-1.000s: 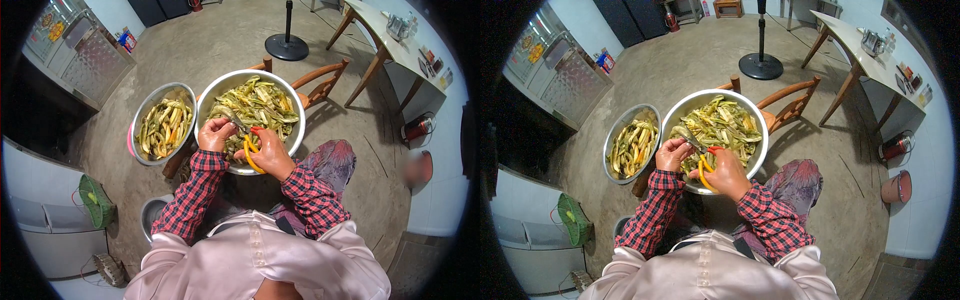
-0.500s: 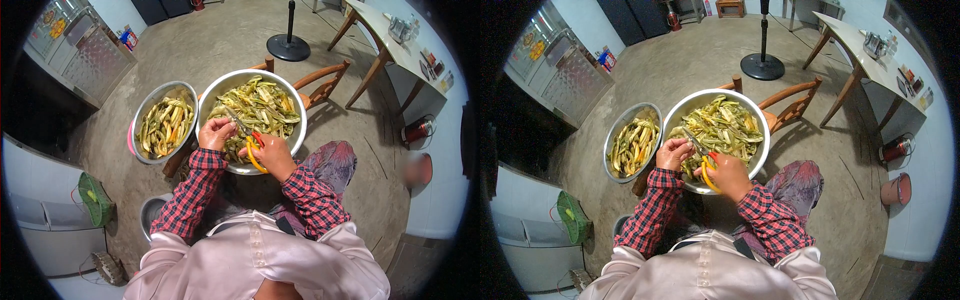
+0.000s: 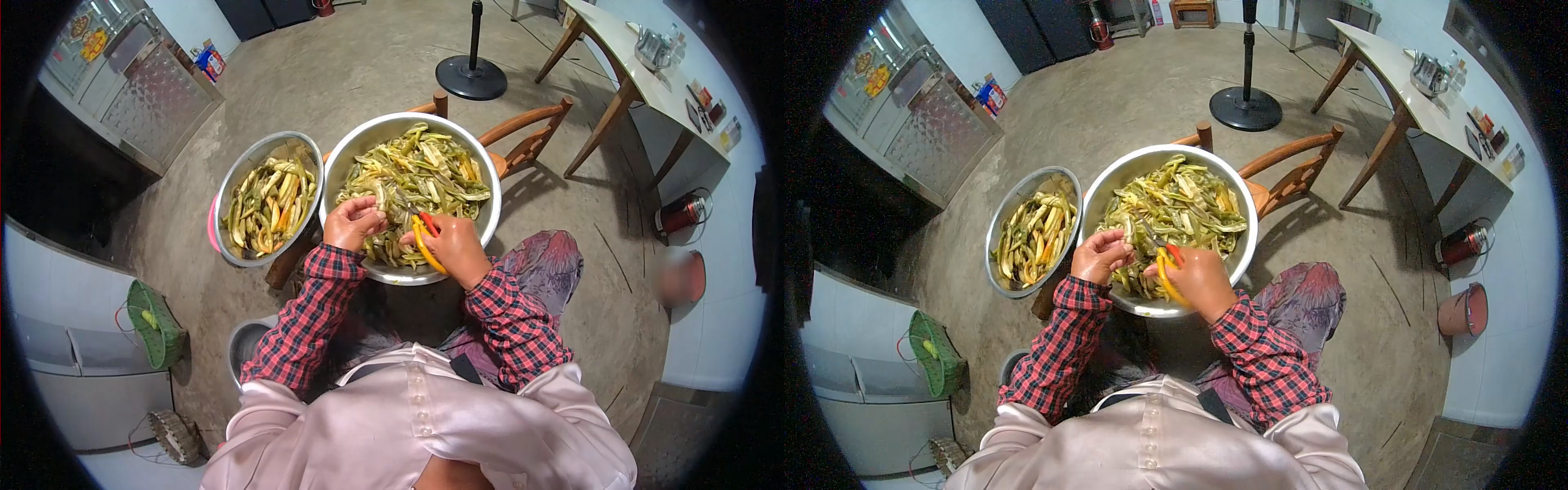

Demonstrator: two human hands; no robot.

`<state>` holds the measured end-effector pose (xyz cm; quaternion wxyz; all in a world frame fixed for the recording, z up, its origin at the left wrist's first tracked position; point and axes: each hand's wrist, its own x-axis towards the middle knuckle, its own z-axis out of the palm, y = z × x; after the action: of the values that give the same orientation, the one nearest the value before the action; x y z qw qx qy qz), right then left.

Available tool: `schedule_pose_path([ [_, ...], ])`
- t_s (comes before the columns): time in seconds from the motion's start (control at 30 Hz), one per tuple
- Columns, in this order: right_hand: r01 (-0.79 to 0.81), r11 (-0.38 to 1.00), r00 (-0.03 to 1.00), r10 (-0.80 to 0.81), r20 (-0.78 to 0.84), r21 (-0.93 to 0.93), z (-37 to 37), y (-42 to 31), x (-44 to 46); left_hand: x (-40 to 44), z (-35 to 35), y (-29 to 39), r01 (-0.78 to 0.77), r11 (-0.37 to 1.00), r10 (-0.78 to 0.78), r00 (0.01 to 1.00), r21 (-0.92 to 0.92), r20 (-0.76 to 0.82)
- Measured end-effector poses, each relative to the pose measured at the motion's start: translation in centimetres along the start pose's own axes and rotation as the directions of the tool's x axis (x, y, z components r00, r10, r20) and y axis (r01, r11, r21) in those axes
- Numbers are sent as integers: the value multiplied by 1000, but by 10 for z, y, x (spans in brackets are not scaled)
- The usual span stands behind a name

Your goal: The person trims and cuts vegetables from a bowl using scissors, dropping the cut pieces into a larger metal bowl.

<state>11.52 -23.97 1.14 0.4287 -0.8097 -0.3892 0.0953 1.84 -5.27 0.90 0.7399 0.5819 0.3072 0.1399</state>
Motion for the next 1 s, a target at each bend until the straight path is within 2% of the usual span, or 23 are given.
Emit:
schedule_pose_path([
  [0.07,-60,998,998,59,5,34,-9,-9,0,3,-6,-5,-26,999,27,1000,37,-17],
  [0.27,-92,996,994,92,53,-12,-7,-3,-2,3,-17,-4,-92,991,88,995,101,41],
  [0.37,47,999,996,-46,-71,7,3,7,-3,-1,-17,-2,-124,983,115,991,135,75],
  [0.47,15,999,999,-14,-51,30,0,3,-3,-4,-16,-1,-120,985,110,990,123,87],
  [0.57,-94,995,992,96,80,-27,-11,-7,0,-4,-15,-2,-126,986,116,989,109,93],
  [0.67,-150,988,980,153,128,-27,-15,-15,0,-3,-15,-1,-114,987,105,991,112,86],
  [0.77,-157,986,978,147,149,63,-17,-18,0,-3,-15,0,-116,988,106,990,104,95],
  [0.87,-81,997,994,81,72,8,-6,-7,0,0,-21,-7,-149,976,132,985,156,115],
  [0.97,-71,997,997,71,-28,17,-3,-4,0,-5,-18,-10,-137,976,114,984,170,136],
  [1.0,-74,997,997,74,-11,4,-6,-5,0,-8,-17,-8,-125,978,102,984,165,143],
])
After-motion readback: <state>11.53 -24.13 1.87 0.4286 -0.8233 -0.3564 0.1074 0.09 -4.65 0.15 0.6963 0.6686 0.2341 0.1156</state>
